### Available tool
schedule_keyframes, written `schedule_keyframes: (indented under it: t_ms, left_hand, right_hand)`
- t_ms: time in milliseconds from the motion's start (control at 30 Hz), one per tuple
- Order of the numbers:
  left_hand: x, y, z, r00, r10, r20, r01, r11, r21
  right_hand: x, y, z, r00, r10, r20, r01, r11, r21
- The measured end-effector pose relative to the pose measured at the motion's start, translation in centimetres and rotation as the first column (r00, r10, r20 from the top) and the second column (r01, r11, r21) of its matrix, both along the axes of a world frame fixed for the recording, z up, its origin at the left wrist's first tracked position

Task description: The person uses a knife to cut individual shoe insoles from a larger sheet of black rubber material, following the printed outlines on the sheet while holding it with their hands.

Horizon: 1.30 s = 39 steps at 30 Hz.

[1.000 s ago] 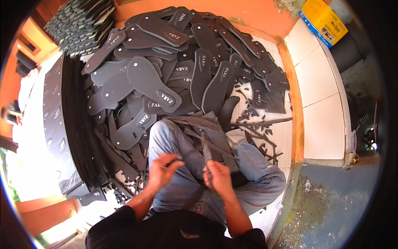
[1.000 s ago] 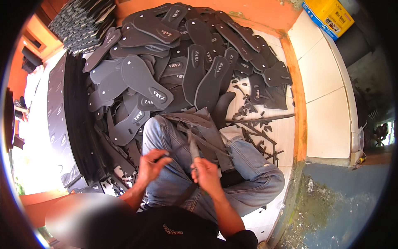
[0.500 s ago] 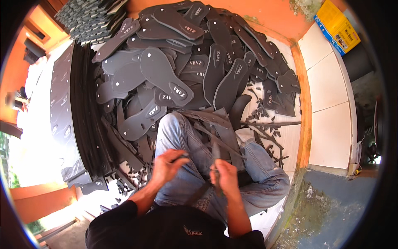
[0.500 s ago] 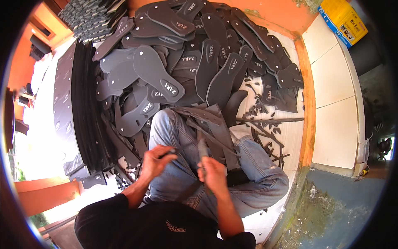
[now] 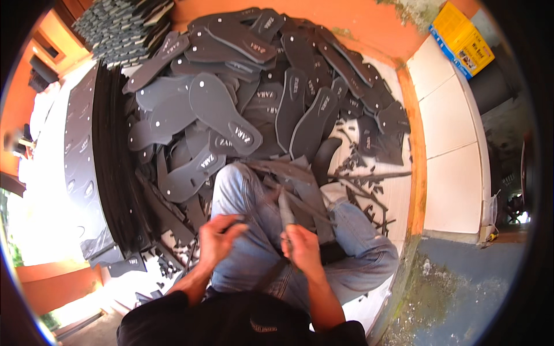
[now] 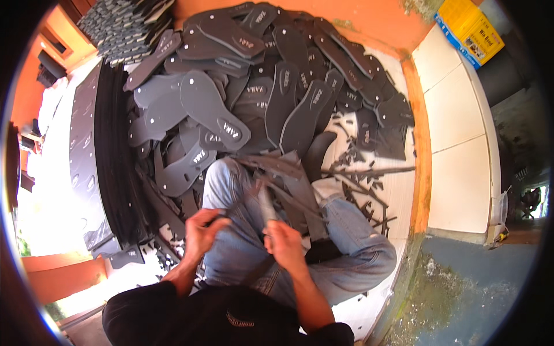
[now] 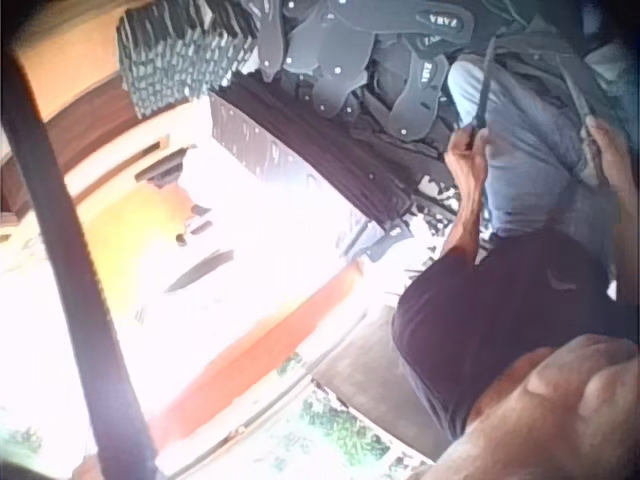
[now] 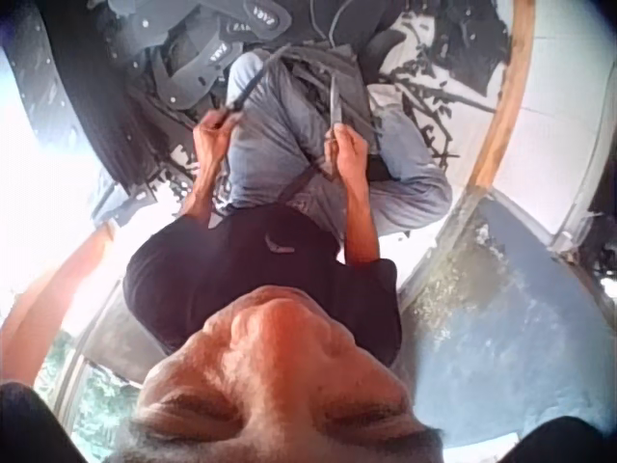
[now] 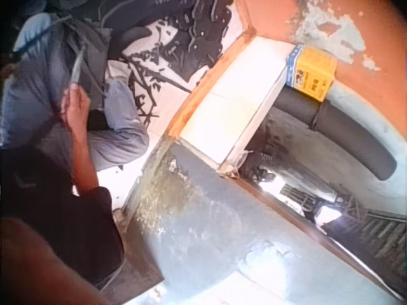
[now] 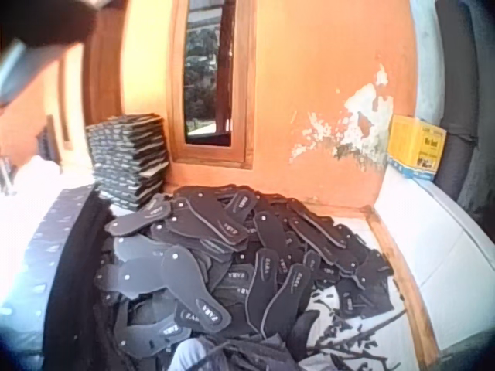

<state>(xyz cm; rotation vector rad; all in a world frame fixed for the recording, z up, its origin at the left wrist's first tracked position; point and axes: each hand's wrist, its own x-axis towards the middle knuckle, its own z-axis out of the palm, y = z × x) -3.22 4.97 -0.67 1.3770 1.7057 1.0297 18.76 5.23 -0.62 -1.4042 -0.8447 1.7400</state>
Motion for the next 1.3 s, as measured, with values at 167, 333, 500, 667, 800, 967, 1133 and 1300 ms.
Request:
schedule_keyframes:
  t_ms: [167, 333, 500, 667, 800, 967, 1133, 1300]
  left_hand:
    - [-9.5, -3.3, 0.1, 0.907, 0.202, -0.369, -0.293, 0.933, -0.21]
    - [-15.3, -4.7, 3.9, 0.861, 0.386, -0.333, -0.337, 0.921, 0.197]
    - [-32.6, -5.4, 7.4, 0.396, 0.747, -0.534, -0.676, 0.63, 0.381]
    - [-58.9, -20.6, -1.6, 0.249, 0.656, -0.712, -0.883, 0.456, 0.112]
    - [-59.4, -19.5, -3.6, 0.347, 0.653, -0.673, -0.906, 0.419, -0.061]
    - [-53.8, -16.1, -0.8, 0.53, 0.626, -0.571, -0.848, 0.391, -0.359]
    - [-32.4, -7.5, 8.0, 0.59, 0.674, 0.444, -0.561, 0.739, -0.374]
    - [-12.0, -1.5, 3.7, 0.583, 0.465, 0.666, -0.355, 0.883, -0.306]
  right_hand:
    - [6.8, -1.1, -3.7, 0.947, -0.267, 0.177, 0.263, 0.964, 0.046]
    - [5.4, -2.2, -4.8, 0.924, -0.222, 0.311, 0.191, 0.973, 0.126]
    - [6.6, -3.3, -5.6, 0.881, -0.244, 0.405, 0.185, 0.966, 0.179]
    - [5.1, -3.9, -5.0, 0.816, -0.112, 0.567, -0.013, 0.977, 0.212]
    - [6.0, -4.6, -5.1, 0.695, -0.073, 0.716, -0.111, 0.972, 0.206]
    - [5.8, -3.9, -4.7, 0.68, -0.094, 0.727, -0.091, 0.973, 0.211]
    - [4.8, -4.2, -5.6, 0.846, -0.208, 0.491, 0.067, 0.955, 0.289]
    - [-0.8, -1.7, -0.7, 0.95, -0.243, -0.194, 0.261, 0.963, 0.072]
